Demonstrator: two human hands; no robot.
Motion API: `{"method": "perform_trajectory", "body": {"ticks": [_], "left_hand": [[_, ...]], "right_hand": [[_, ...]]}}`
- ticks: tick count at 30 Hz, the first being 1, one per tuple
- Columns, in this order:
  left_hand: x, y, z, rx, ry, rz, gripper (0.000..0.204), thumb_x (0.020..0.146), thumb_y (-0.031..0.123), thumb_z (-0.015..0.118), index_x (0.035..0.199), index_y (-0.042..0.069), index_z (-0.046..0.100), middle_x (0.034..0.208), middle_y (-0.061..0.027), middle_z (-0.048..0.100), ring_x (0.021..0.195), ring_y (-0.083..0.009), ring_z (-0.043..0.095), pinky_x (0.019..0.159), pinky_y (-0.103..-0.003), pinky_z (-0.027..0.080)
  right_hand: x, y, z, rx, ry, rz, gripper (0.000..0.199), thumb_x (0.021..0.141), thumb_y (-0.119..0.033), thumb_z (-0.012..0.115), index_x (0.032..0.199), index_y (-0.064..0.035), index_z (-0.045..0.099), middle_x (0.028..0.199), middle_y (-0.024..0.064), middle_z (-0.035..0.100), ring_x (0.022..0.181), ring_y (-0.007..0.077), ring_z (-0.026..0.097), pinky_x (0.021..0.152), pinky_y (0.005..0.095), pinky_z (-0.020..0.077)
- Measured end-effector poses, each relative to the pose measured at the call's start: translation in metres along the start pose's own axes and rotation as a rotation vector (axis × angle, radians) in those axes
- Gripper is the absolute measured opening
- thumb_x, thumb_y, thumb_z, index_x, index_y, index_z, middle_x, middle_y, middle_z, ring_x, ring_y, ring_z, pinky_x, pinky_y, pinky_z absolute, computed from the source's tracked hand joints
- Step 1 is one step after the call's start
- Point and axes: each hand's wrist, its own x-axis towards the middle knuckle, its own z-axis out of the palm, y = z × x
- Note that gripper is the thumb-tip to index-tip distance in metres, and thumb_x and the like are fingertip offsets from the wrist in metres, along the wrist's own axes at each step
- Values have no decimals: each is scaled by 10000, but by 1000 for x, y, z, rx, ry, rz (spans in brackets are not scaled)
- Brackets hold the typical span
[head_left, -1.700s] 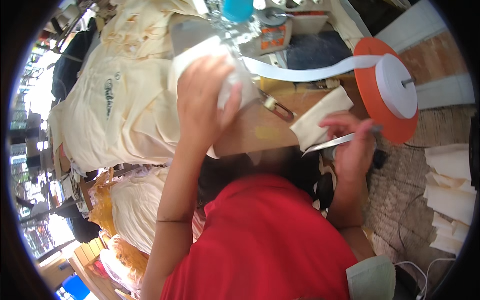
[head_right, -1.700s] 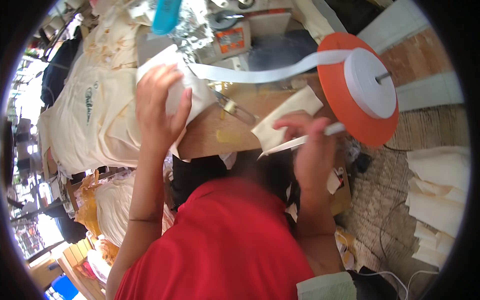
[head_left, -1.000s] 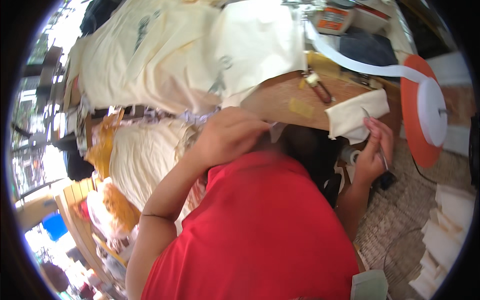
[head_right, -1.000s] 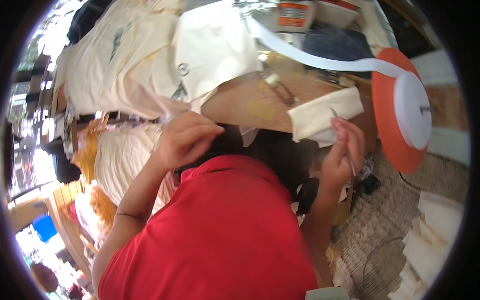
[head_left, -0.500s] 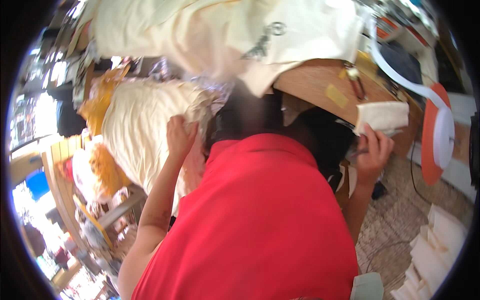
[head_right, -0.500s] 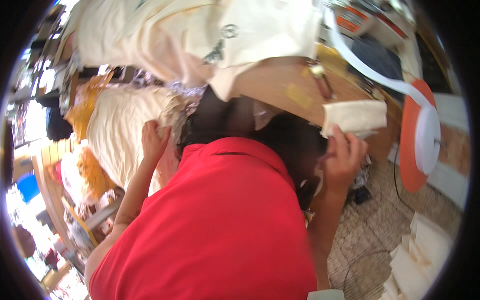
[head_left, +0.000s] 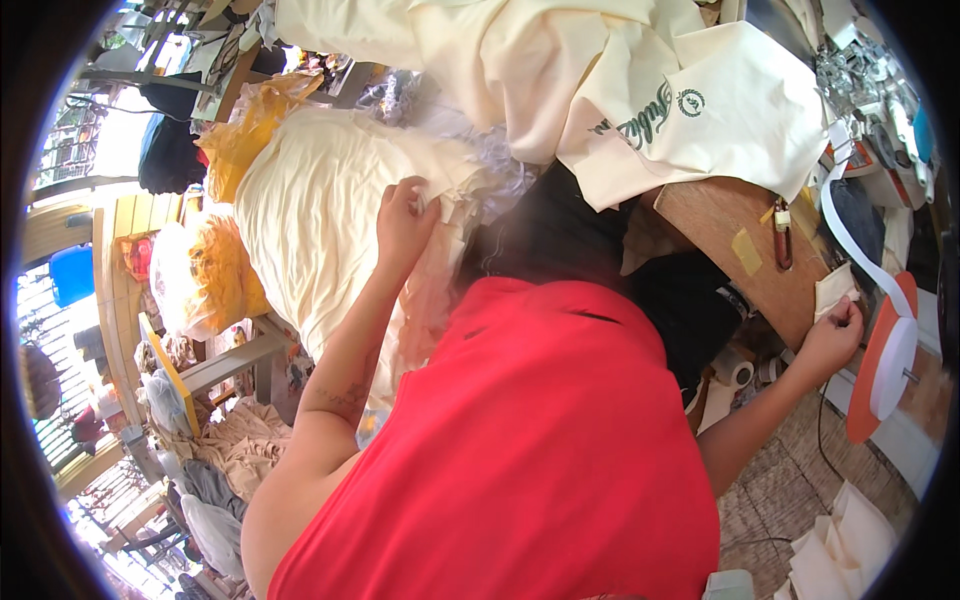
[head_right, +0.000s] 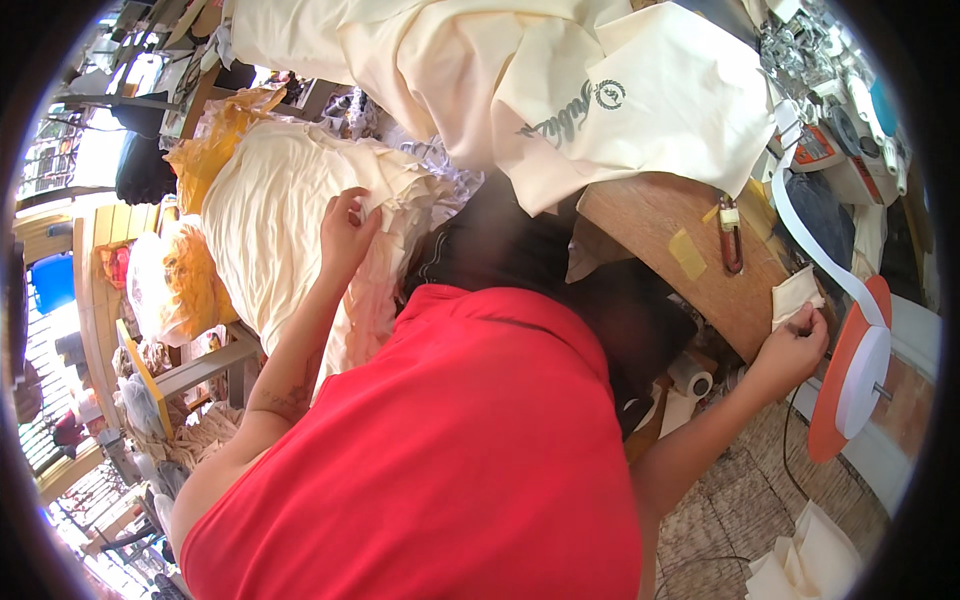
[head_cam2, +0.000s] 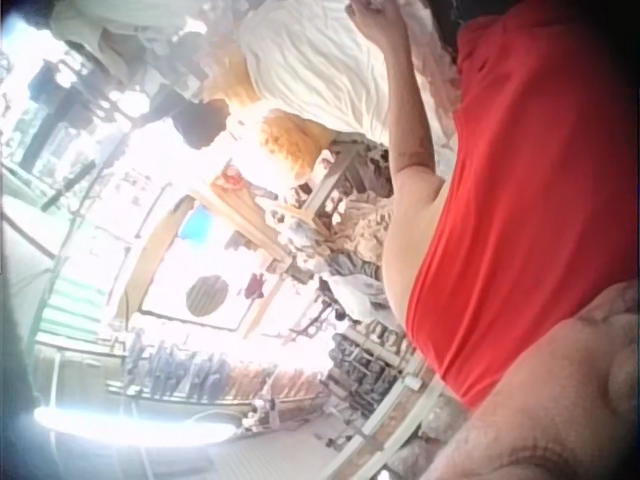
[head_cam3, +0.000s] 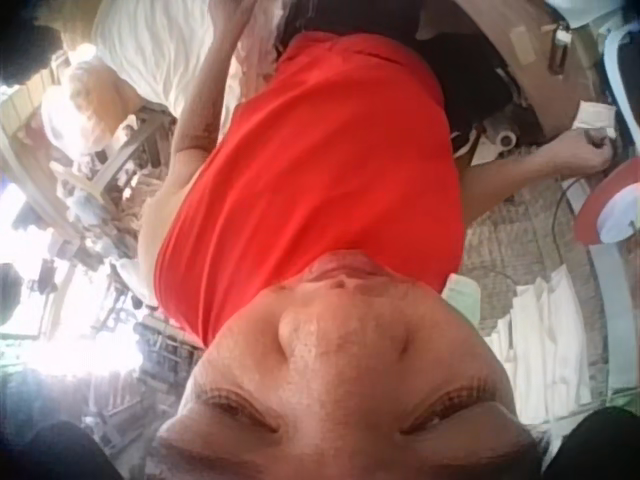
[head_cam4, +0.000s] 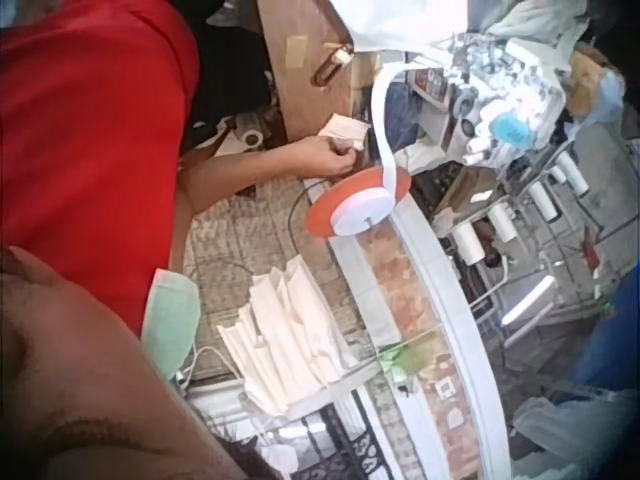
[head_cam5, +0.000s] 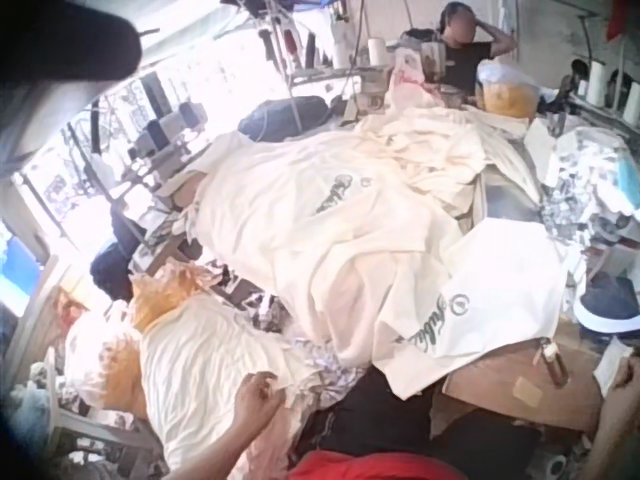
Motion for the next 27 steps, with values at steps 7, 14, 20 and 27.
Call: {"method": "perform_trajectory", "body": {"ticks": [7, 14, 20, 27], "left_hand": [[33, -11, -30, -853, -69, -593, 324, 987, 233, 605, 1146, -41, 675, 895, -66, 685, 728, -121, 641, 675, -286, 510], [83, -31, -80, -263, 300, -176, 256, 1017, 230, 589, 1091, 2, 681, 749, -11, 618, 646, -87, 505, 599, -261, 419], [49, 130, -106, -186, -167, 424, 170, 1024, 95, 586, 1108, -34, 658, 861, 2, 671, 747, -54, 581, 674, -226, 471], [-12, 251, -102, -501, -612, 897, 86, 943, 17, 623, 1010, -21, 661, 822, -38, 623, 734, -85, 566, 650, -245, 434]], "right_hand": [[-10, -26, -18, 145, -26, 142, 364, 1000, -354, 644, 1174, -34, 653, 1033, 137, 709, 904, 283, 692, 774, 380, 549], [-51, -59, -64, 199, 236, -435, 261, 1039, -156, 562, 1123, 76, 646, 1102, 193, 692, 944, 326, 696, 825, 398, 559], [-82, -123, -114, 615, 28, -496, 245, 1028, -101, 520, 1094, 105, 637, 1107, 223, 685, 1005, 337, 682, 867, 409, 559], [-81, -224, -110, 1552, -849, -197, 521, 792, -224, 873, 1200, 19, 659, 1064, 112, 704, 888, 156, 626, 819, 295, 508]]}}
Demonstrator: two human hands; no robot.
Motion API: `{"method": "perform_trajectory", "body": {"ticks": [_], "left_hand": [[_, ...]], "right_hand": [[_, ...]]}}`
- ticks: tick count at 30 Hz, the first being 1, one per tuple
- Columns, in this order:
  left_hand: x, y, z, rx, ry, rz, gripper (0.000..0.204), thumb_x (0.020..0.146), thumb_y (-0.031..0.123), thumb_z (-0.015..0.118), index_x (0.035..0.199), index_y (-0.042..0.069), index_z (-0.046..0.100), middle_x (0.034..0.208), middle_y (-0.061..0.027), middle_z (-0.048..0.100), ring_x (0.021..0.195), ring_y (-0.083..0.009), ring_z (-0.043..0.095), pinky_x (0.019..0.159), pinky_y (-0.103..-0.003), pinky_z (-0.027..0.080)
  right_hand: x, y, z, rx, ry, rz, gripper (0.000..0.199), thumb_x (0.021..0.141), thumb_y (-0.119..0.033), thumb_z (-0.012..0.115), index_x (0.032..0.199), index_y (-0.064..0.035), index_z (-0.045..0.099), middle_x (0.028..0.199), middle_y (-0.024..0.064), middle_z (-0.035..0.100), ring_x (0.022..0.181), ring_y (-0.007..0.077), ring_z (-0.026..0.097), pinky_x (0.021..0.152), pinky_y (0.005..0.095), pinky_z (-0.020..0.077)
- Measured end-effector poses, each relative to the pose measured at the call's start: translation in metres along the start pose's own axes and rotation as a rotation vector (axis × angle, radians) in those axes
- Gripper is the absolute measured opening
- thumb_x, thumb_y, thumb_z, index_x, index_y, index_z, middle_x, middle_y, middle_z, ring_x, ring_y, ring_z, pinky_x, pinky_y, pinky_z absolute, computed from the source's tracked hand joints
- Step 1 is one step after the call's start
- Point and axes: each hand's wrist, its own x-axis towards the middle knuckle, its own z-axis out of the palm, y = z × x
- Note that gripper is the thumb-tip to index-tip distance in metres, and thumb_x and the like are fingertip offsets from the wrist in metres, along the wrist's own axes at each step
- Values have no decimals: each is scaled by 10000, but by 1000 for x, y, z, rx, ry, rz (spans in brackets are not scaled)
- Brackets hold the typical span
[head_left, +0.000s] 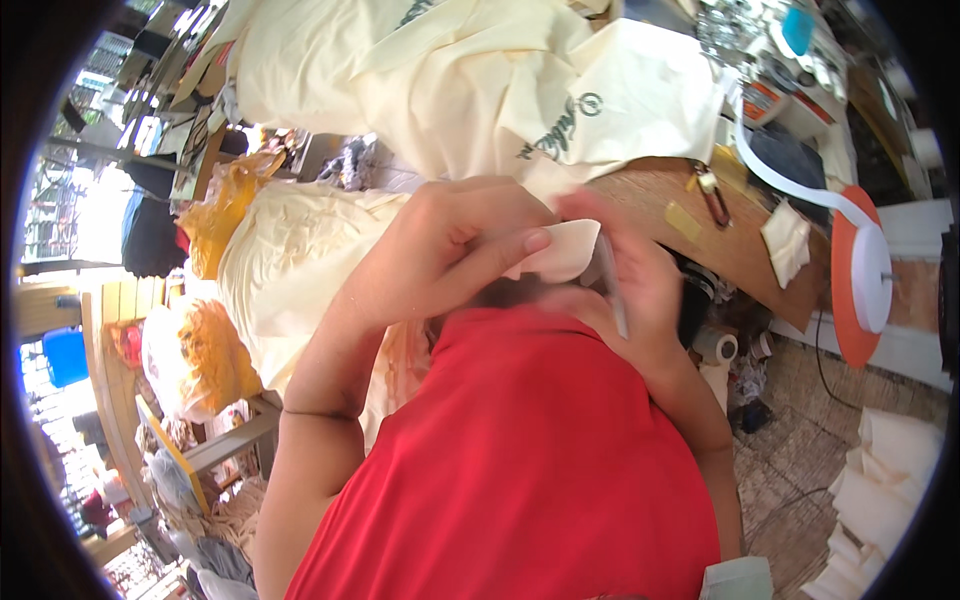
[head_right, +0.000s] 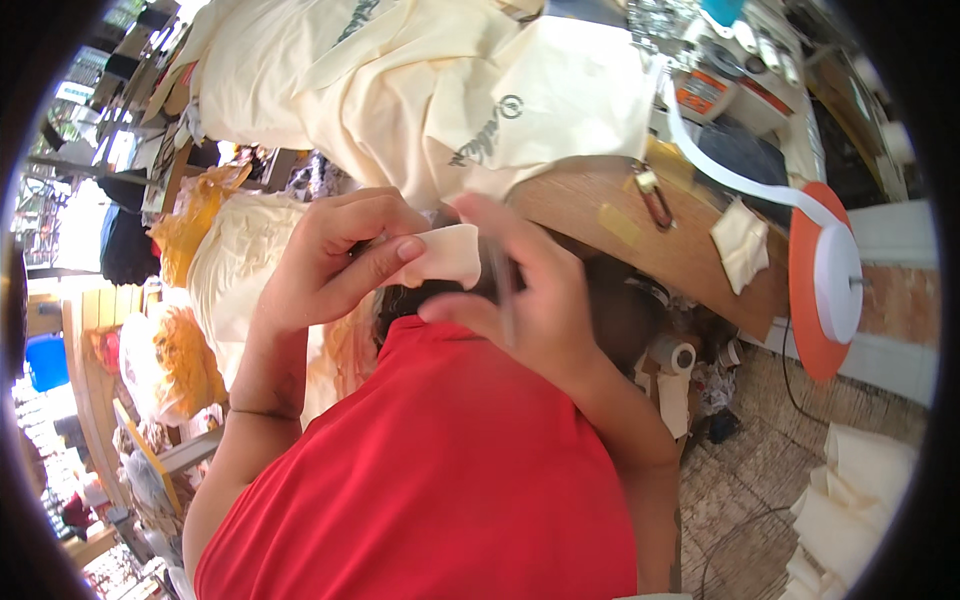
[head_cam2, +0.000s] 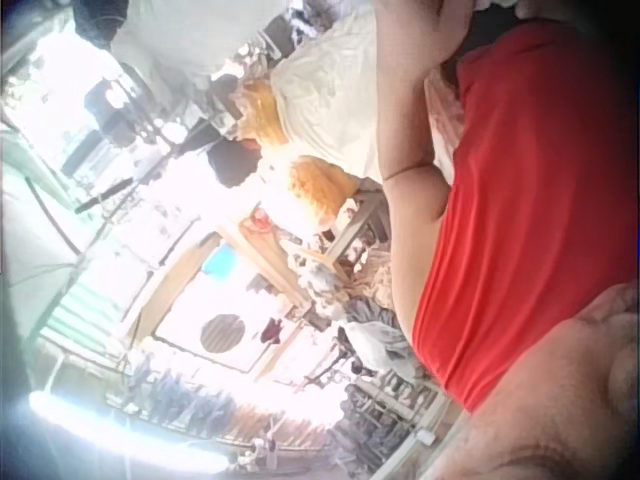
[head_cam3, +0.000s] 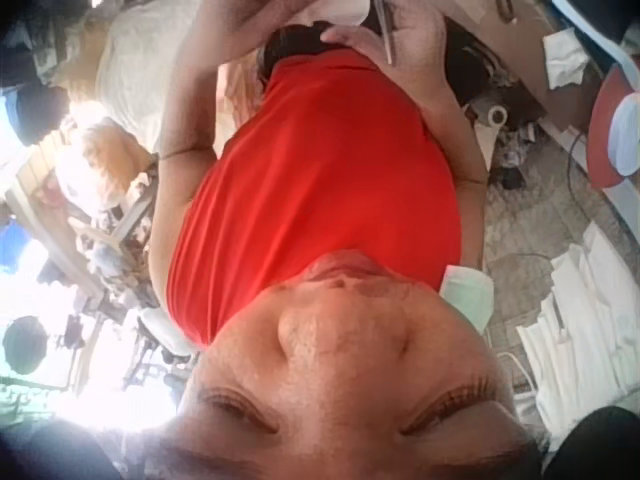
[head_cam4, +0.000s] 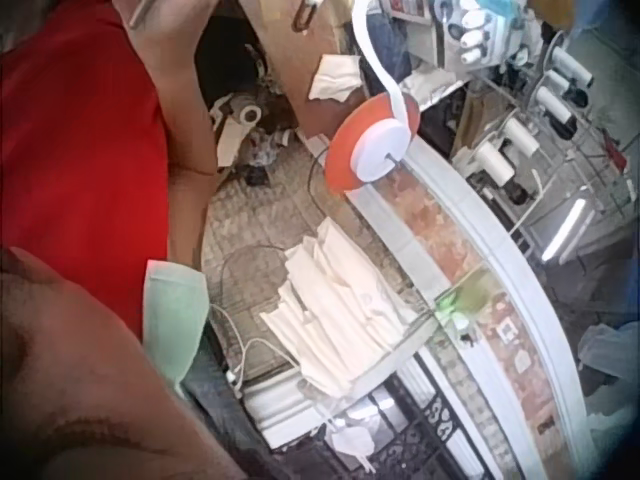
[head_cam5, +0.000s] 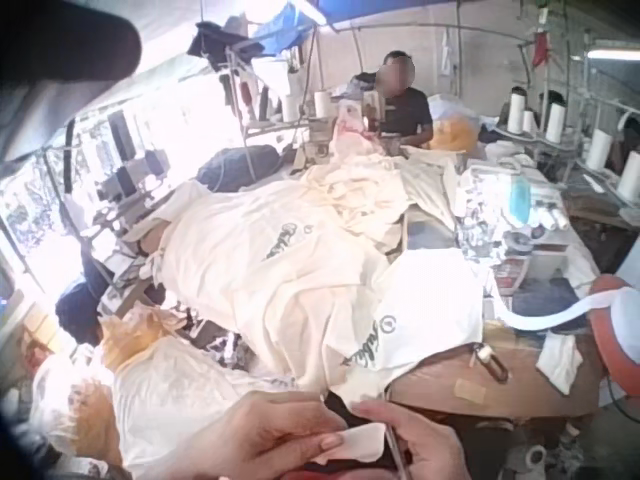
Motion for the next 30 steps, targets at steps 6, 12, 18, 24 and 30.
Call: {"method": "perform_trajectory", "body": {"ticks": [6, 12, 18, 24, 30], "left_hand": [[-27, -2, 9, 218, 118, -283, 287, 746, -31, 617, 1025, 28, 648, 858, -102, 644, 706, -188, 621, 646, -300, 471], [-55, -73, -78, 531, 416, -334, 147, 776, -40, 618, 907, 26, 635, 863, -56, 644, 792, -141, 643, 730, -278, 492], [42, -50, -210, 164, 201, -210, 281, 785, -51, 609, 1059, 14, 610, 1051, -53, 640, 972, -128, 626, 863, -262, 498], [197, -65, -114, 773, 318, 125, 463, 814, -46, 632, 1268, 50, 635, 1264, -114, 685, 1212, -207, 616, 1030, -341, 459], [215, -40, 35, 100, -85, 388, 516, 763, 181, 880, 1217, 50, 673, 1109, -60, 674, 1053, -184, 586, 928, -334, 452]], "right_hand": [[3, -34, -34, -275, 192, -248, 143, 880, 40, 663, 1005, 22, 731, 885, 105, 730, 778, 149, 682, 694, 285, 519], [-20, -33, -107, 50, 848, -141, 161, 948, -85, 702, 1035, 51, 687, 970, 83, 710, 855, 118, 653, 801, 240, 506], [41, -2, -154, 179, 987, -109, 176, 935, -113, 741, 1033, 26, 696, 979, 76, 721, 883, 108, 659, 813, 231, 508], [80, 4, -131, -9, 731, -110, 207, 969, -133, 704, 1134, -8, 714, 984, 38, 719, 810, 64, 625, 707, 213, 503], [74, -11, -109, -111, 608, -3, 206, 962, -133, 713, 1105, 15, 723, 866, -19, 680, 725, 27, 539, 646, 198, 443]]}}
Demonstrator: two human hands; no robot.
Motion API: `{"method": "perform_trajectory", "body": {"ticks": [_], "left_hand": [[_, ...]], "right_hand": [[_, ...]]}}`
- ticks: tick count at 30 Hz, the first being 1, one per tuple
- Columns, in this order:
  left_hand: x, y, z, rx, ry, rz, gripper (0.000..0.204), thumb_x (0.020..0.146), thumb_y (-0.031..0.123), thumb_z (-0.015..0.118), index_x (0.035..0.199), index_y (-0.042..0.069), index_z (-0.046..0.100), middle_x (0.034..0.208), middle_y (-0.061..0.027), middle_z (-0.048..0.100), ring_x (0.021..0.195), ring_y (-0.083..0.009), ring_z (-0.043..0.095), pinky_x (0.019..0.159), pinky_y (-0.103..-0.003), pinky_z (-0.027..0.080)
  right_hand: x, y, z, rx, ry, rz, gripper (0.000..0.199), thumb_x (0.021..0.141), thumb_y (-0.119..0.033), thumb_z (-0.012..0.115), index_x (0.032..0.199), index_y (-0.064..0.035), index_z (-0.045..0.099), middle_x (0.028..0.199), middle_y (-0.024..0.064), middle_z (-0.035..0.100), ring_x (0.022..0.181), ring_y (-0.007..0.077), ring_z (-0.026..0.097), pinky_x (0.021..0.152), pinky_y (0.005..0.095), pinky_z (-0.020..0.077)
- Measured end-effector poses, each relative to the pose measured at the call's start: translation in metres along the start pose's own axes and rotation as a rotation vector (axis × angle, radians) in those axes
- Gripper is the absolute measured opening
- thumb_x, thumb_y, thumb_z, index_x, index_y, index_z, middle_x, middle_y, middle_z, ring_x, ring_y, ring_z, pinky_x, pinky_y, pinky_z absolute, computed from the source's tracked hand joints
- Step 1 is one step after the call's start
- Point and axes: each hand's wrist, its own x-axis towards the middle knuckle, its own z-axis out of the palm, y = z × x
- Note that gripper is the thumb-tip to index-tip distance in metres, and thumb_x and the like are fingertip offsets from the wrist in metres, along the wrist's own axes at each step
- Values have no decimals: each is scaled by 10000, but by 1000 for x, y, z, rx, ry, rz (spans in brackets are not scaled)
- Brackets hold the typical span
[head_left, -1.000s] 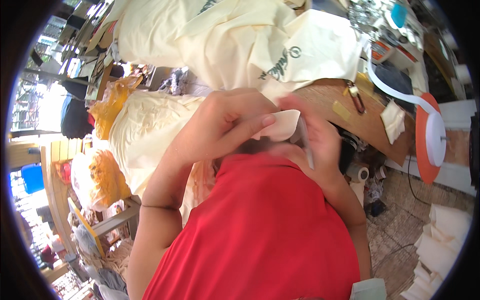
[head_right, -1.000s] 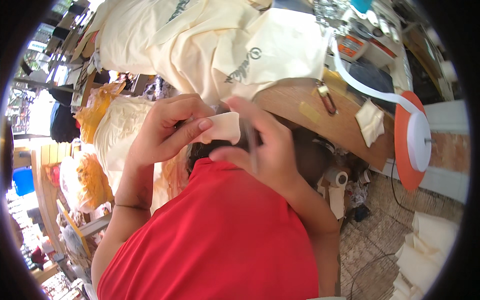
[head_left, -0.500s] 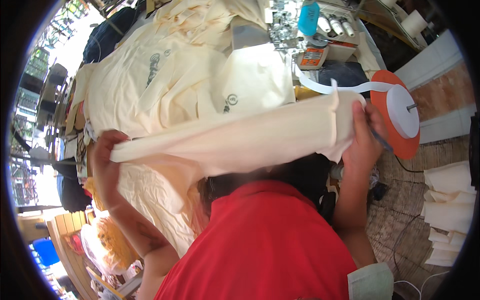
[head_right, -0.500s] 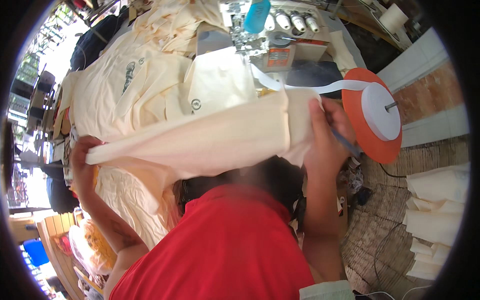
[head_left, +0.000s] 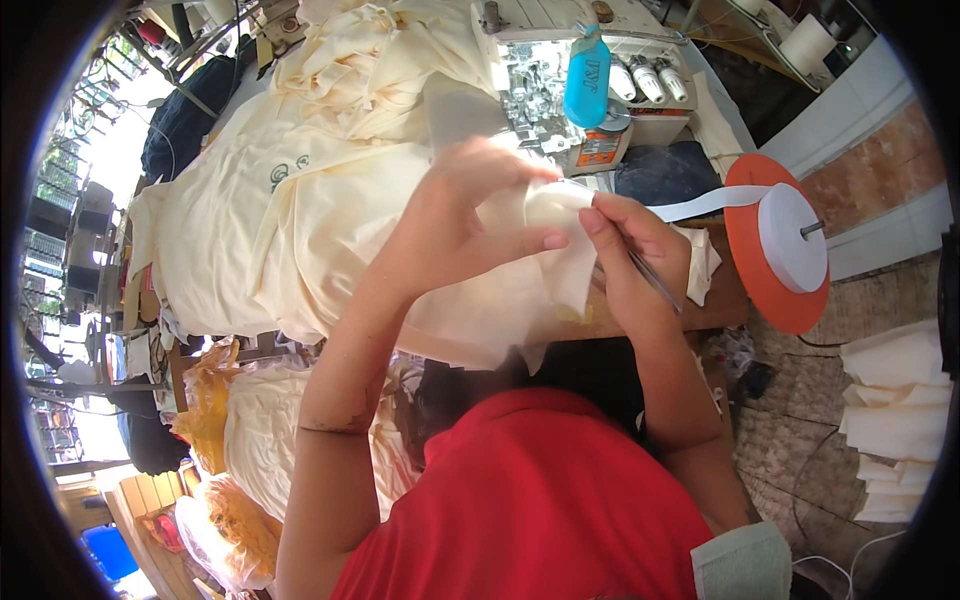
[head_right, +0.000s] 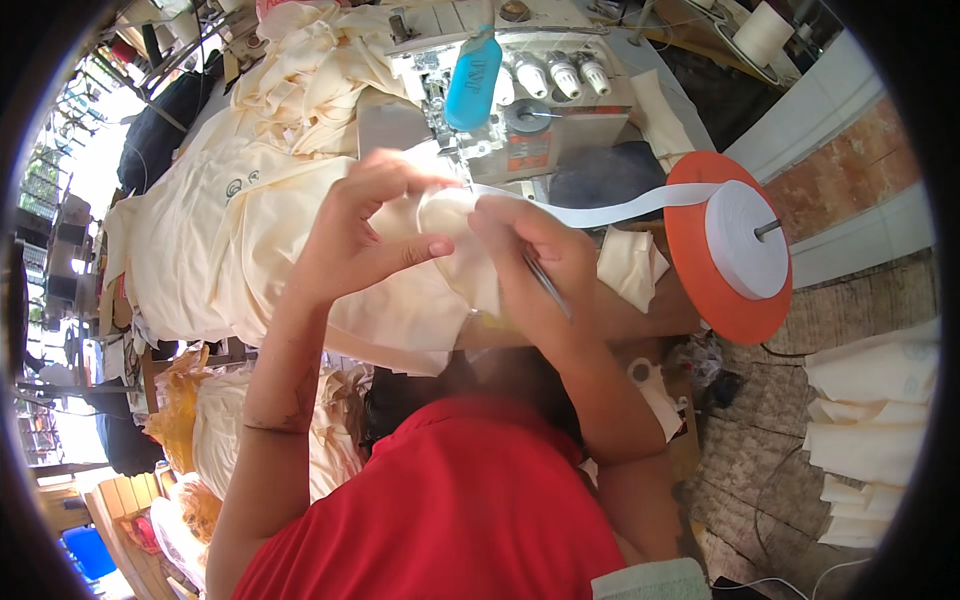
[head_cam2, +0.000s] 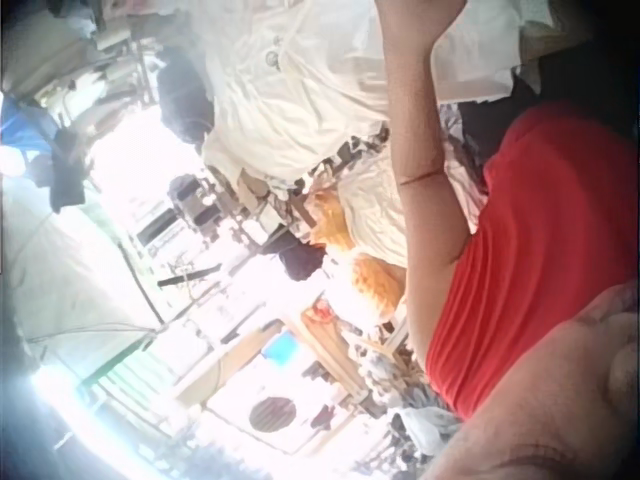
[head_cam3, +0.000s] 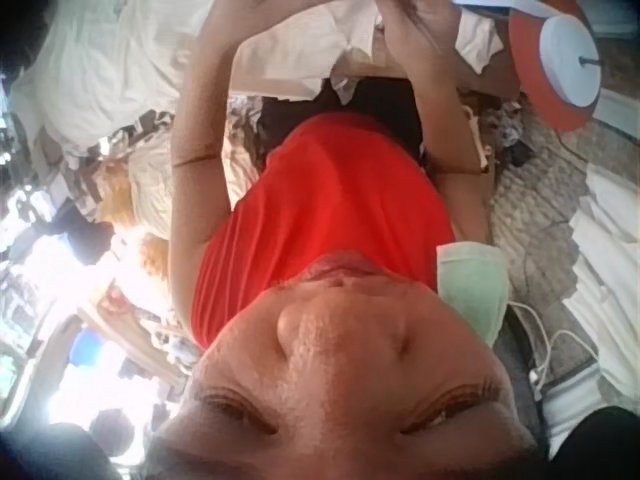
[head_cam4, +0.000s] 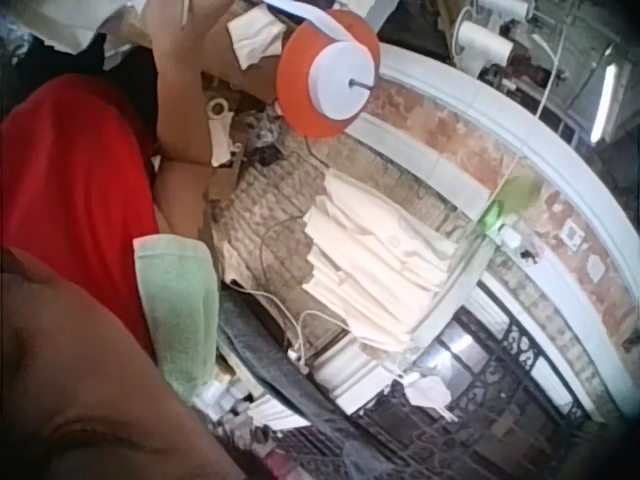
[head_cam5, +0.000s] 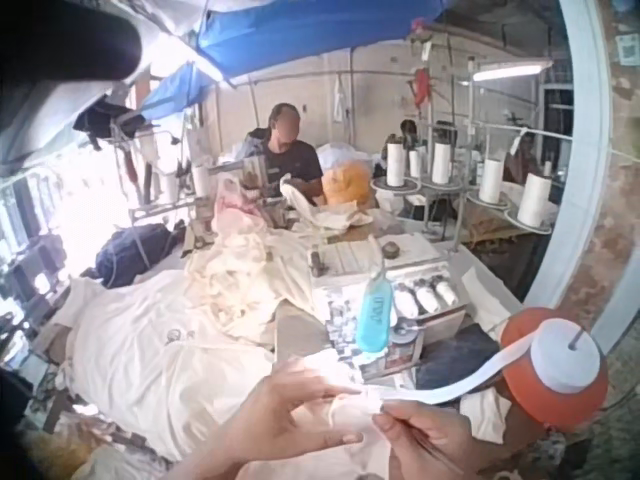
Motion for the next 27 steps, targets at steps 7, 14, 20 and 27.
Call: {"method": "perform_trajectory", "body": {"ticks": [7, 14, 20, 27], "left_hand": [[-1, -20, 7, -165, 31, -313, 242, 847, 141, 814, 1020, 27, 691, 908, 17, 669, 801, -34, 534, 713, -207, 434], [17, -44, 13, -141, 152, -436, 173, 909, 128, 740, 1007, -13, 722, 883, 15, 704, 782, -34, 572, 700, -210, 463], [22, -42, 20, -224, 173, -425, 146, 893, 91, 744, 1003, -4, 737, 896, -5, 721, 802, -50, 604, 737, -228, 491], [24, -32, 16, -231, 120, -426, 145, 877, 58, 738, 1005, -9, 738, 912, -16, 728, 837, -63, 620, 764, -236, 498]], "right_hand": [[6, 15, -23, 27, -88, -188, 284, 1066, -218, 535, 1195, 7, 650, 1056, 71, 652, 718, 90, 603, 677, 224, 478], [40, 28, -40, 334, 30, -132, 103, 1014, -102, 597, 1014, -3, 625, 976, 73, 658, 806, 153, 679, 796, 268, 536], [52, 29, -23, 532, 86, 7, 167, 875, 77, 717, 1020, 24, 653, 971, 116, 715, 935, 203, 727, 898, 327, 584], [46, 37, -23, 486, 136, -52, 173, 856, 79, 742, 1012, 47, 674, 959, 155, 732, 857, 248, 752, 829, 335, 623]]}}
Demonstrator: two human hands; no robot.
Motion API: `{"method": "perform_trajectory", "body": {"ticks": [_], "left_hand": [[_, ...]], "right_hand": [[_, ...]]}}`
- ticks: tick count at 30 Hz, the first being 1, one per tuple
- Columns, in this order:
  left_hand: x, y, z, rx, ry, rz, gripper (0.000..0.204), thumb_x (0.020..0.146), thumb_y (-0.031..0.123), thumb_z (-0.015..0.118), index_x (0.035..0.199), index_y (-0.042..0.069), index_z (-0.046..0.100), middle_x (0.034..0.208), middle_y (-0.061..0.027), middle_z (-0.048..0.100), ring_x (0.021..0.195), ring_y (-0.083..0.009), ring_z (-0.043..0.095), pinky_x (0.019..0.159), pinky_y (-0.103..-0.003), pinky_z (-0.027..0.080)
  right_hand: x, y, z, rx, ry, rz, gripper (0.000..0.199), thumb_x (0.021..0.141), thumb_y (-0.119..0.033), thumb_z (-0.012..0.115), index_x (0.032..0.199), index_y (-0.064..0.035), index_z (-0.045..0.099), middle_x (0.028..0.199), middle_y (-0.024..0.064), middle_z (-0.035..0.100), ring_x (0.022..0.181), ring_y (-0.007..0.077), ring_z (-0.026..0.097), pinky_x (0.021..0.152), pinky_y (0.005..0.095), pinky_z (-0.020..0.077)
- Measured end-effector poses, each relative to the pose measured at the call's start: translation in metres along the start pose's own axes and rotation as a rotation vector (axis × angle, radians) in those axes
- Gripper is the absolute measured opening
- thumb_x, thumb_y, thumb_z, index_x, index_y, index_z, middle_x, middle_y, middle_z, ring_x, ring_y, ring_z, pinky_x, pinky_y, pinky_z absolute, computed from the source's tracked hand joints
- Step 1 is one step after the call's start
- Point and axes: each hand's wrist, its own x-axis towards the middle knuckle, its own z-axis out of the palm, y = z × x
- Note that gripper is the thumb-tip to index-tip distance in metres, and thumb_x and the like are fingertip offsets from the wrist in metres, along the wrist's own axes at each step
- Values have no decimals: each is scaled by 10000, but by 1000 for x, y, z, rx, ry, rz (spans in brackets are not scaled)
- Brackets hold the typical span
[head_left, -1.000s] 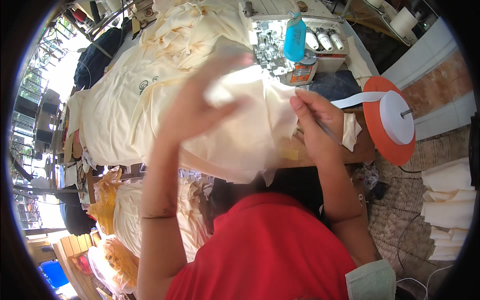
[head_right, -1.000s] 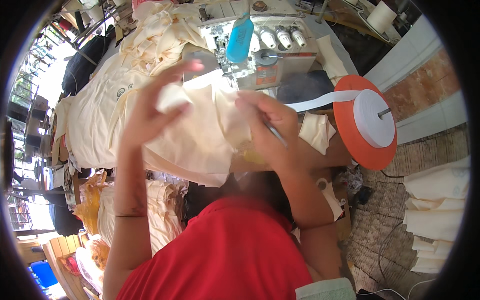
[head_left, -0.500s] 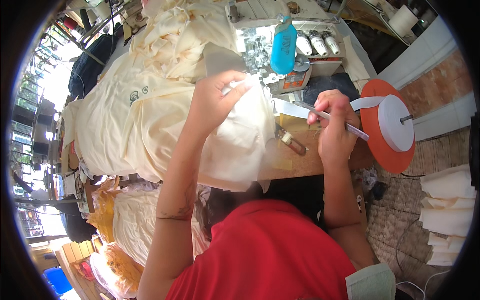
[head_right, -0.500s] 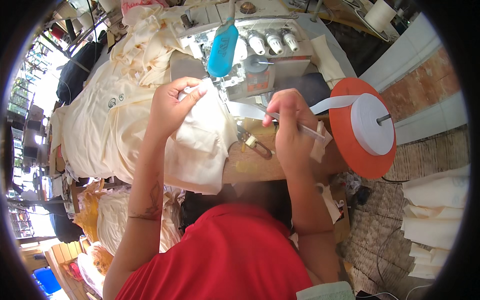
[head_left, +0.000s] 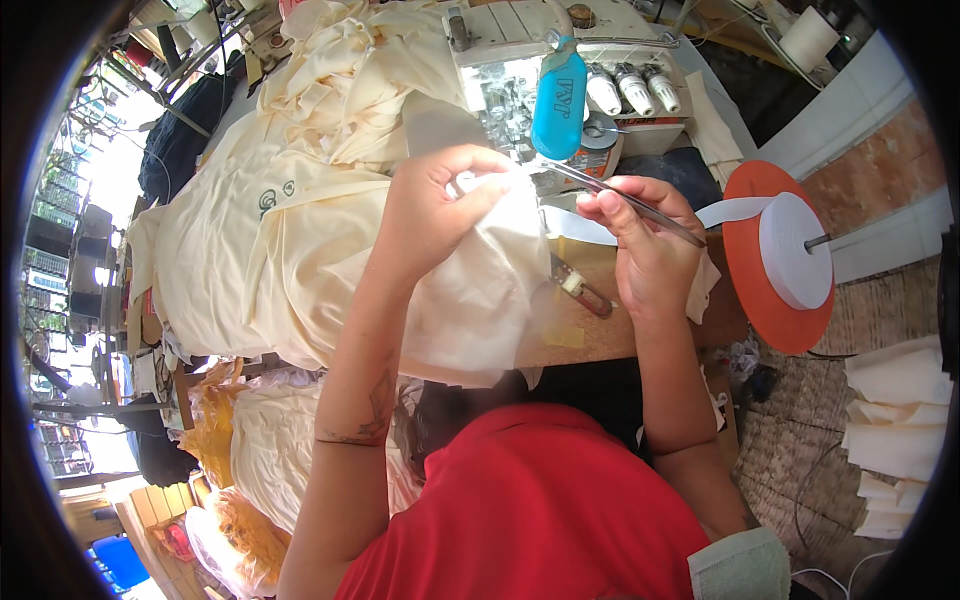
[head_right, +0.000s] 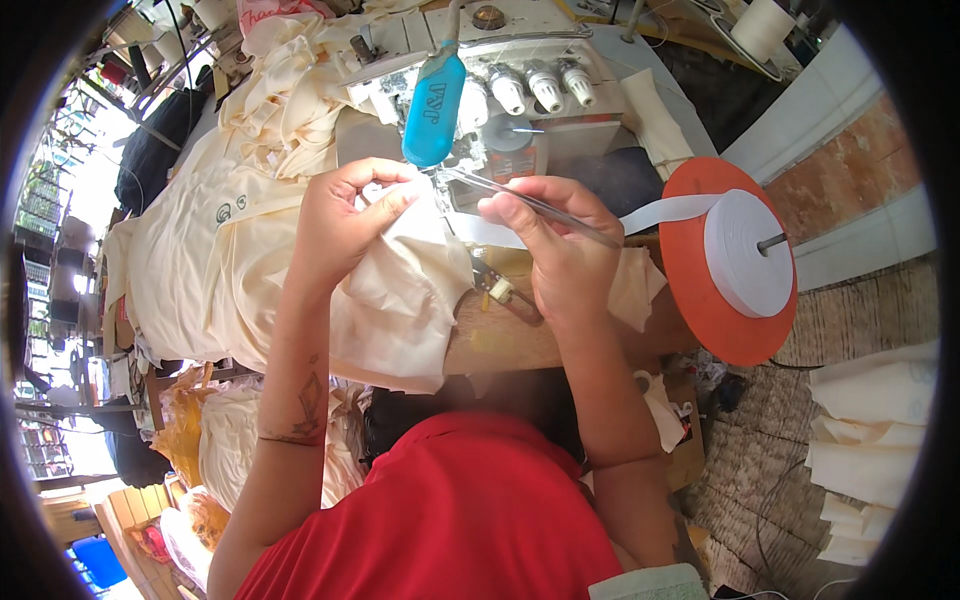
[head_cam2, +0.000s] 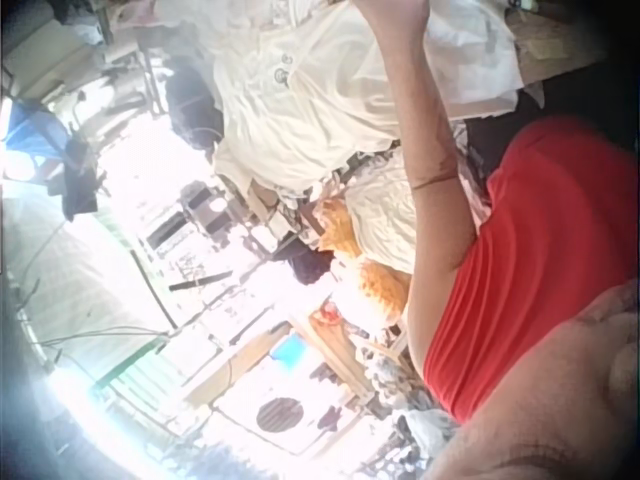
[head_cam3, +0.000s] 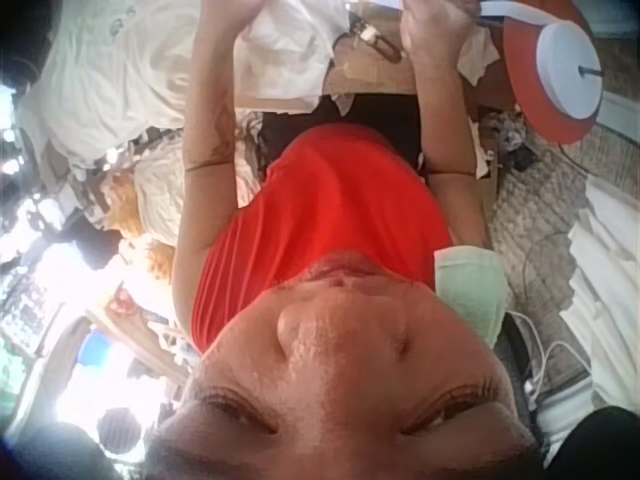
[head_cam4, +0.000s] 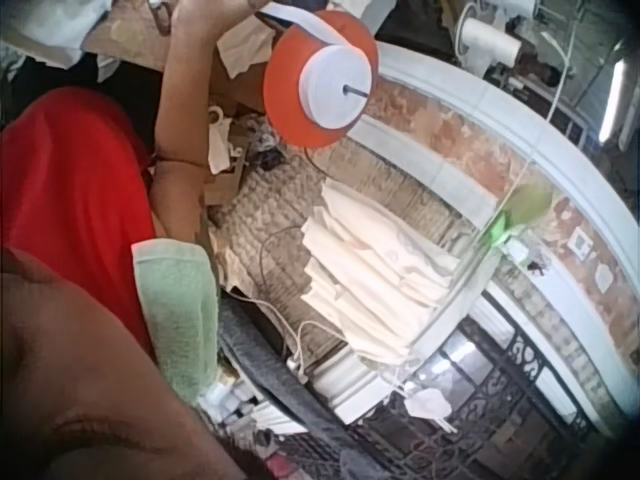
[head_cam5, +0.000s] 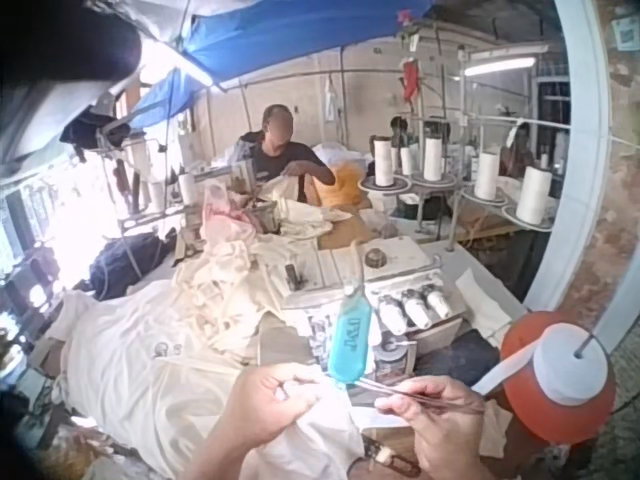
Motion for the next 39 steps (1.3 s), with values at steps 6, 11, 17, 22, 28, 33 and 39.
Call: {"method": "perform_trajectory", "body": {"ticks": [6, 11, 17, 22, 28, 33, 39], "left_hand": [[-1, 3, -3, 44, -21, 10, 164, 874, 73, 754, 1015, -9, 737, 935, -30, 740, 864, -75, 641, 789, -245, 506], [-2, 6, -3, 24, -46, 5, 174, 873, 86, 764, 1019, -6, 738, 957, -37, 746, 885, -81, 652, 809, -246, 508], [-2, 6, -2, 86, -2, -3, 171, 871, 110, 770, 988, -6, 726, 906, -19, 724, 845, -70, 626, 772, -240, 494], [4, -15, 1, 152, 130, -27, 141, 877, 110, 749, 952, 1, 702, 830, 17, 658, 763, -48, 546, 699, -227, 449], [10, -25, -1, 111, 68, 12, 137, 894, 109, 739, 955, 4, 676, 838, 37, 633, 768, -35, 532, 695, -206, 432], [11, -23, 0, 63, 35, -39, 126, 879, 84, 753, 925, 6, 665, 827, 34, 623, 760, -31, 527, 684, -196, 430], [11, -21, 2, 68, 66, -36, 127, 861, 68, 769, 902, 5, 666, 819, 34, 616, 755, -31, 519, 673, -195, 426]], "right_hand": [[-2, -4, 0, 23, -30, 30, 161, 856, 89, 735, 997, 46, 670, 940, 155, 734, 847, 250, 753, 816, 344, 628], [-2, -1, 0, 34, -43, 29, 155, 853, 93, 733, 985, 41, 671, 928, 156, 734, 842, 250, 751, 808, 343, 626], [2, 5, 0, -42, -69, -95, 114, 865, 93, 715, 959, 44, 671, 914, 153, 733, 845, 232, 748, 799, 321, 613], [16, 16, 6, -407, -124, -243, 55, 884, 62, 700, 927, 43, 672, 912, 117, 735, 834, 166, 739, 760, 263, 577], [19, 2, 13, -376, -110, -110, 62, 893, 45, 703, 938, 51, 660, 905, 111, 727, 829, 157, 733, 739, 260, 582], [21, 4, 10, -328, -122, -60, 83, 892, 40, 707, 945, 61, 647, 896, 117, 723, 827, 167, 732, 746, 277, 592], [19, 9, 12, -441, -99, -123, 83, 869, 10, 740, 916, 31, 674, 850, 72, 733, 802, 121, 719, 710, 244, 557]]}}
